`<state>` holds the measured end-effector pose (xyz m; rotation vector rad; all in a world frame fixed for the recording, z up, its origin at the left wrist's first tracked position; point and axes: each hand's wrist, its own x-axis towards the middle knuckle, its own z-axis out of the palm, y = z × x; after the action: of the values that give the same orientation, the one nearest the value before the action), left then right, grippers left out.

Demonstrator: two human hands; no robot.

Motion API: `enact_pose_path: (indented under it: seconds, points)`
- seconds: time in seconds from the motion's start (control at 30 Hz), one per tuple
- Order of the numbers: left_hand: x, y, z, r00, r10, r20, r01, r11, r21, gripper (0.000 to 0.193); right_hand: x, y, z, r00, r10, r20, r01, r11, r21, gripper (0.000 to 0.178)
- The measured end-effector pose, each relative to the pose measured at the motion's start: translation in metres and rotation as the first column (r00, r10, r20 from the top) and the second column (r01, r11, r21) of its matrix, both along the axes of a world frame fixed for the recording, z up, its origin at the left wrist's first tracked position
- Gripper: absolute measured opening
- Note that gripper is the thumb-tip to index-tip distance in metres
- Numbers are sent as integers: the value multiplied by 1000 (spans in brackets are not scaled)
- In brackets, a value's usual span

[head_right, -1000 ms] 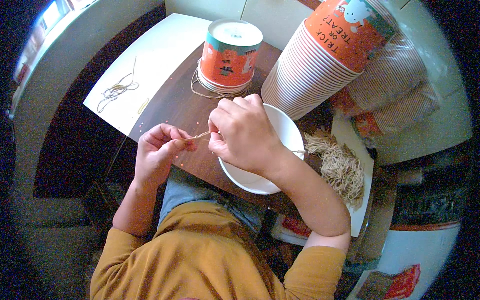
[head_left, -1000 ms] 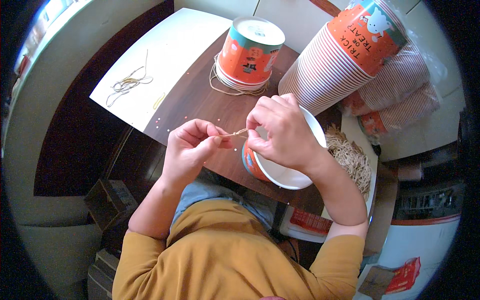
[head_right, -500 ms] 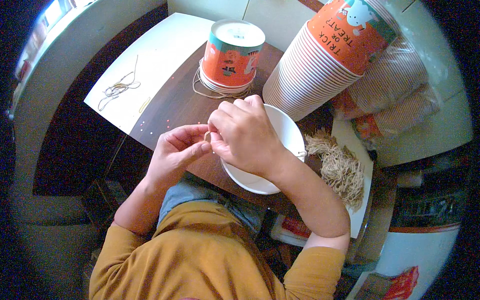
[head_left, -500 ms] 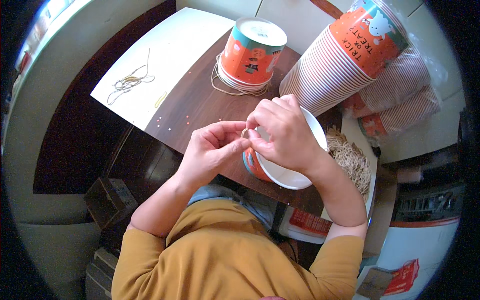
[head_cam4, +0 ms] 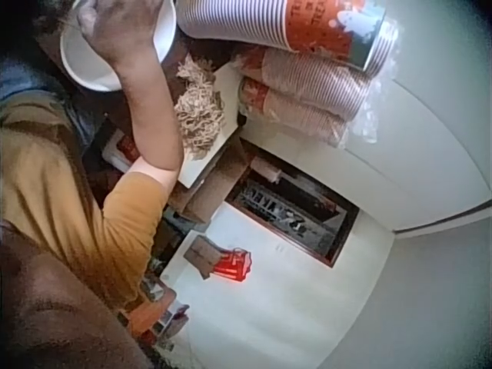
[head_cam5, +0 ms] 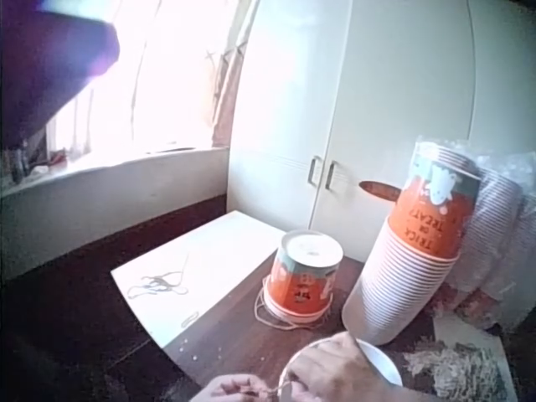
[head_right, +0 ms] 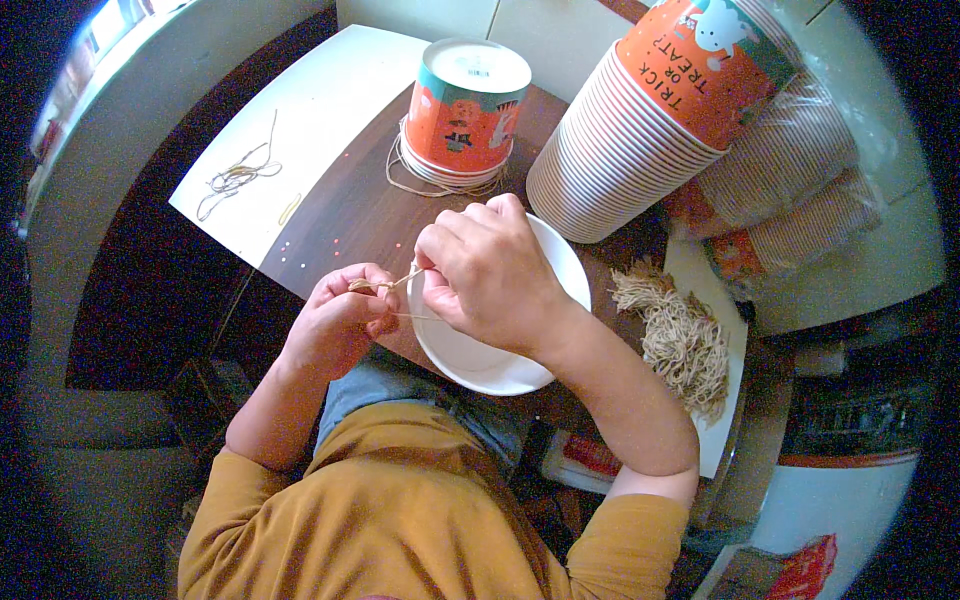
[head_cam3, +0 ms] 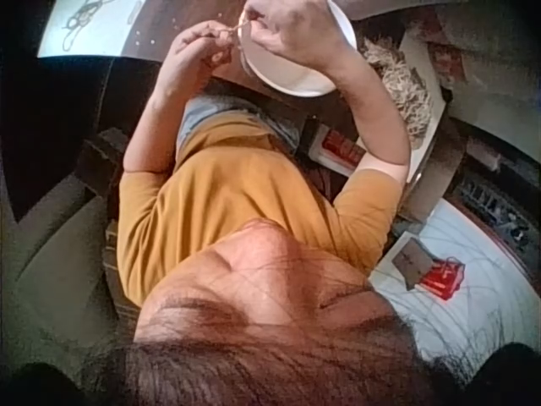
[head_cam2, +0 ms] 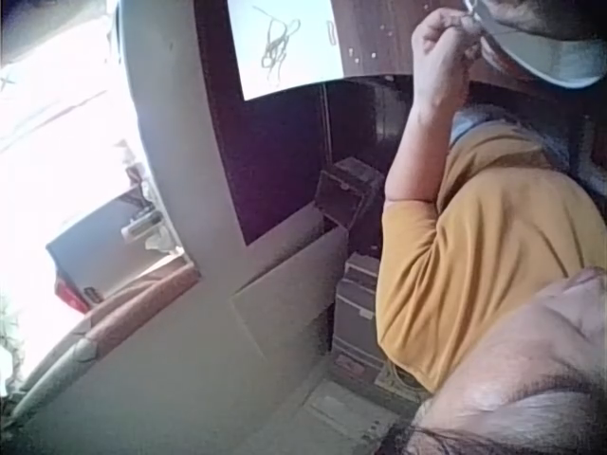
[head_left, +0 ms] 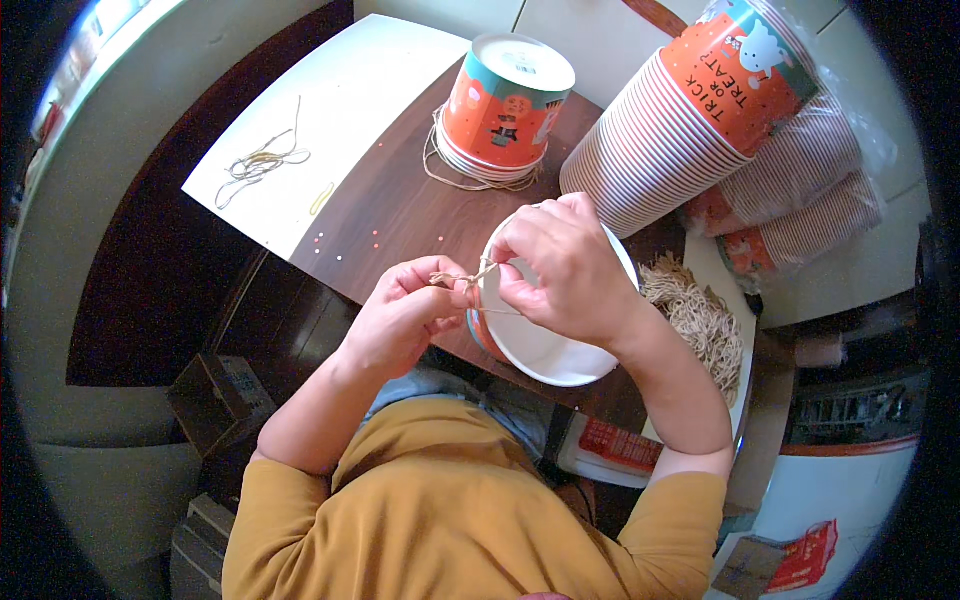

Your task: The person is assembling paper buckets by threading and tying rope handles through pre-punched holes in the rim.

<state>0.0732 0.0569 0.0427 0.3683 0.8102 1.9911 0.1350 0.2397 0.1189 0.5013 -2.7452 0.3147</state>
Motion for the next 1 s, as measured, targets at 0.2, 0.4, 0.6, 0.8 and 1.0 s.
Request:
enact_pose_path:
  seconds: [0.2,0.4,0.6,0.8,1.0]
  points:
    - [-1,-8,-8,998,43,-55,-42,999,11,4,0,-4,6,997,31,72,-14,974,-226,17]
    - [4,-10,3,931,183,-317,-202,979,-28,5,-5,-11,3,981,151,124,-115,959,-257,16]
    - [6,-16,5,900,237,-365,-262,965,-20,2,-6,-7,1,991,108,74,-95,982,-161,9]
    - [5,-16,1,880,229,-417,-268,963,-38,13,-6,-9,-1,995,97,10,-96,992,-84,11]
    - [9,-12,15,646,330,-689,-498,865,-53,68,-6,-12,1,993,112,-30,-113,993,-42,12]
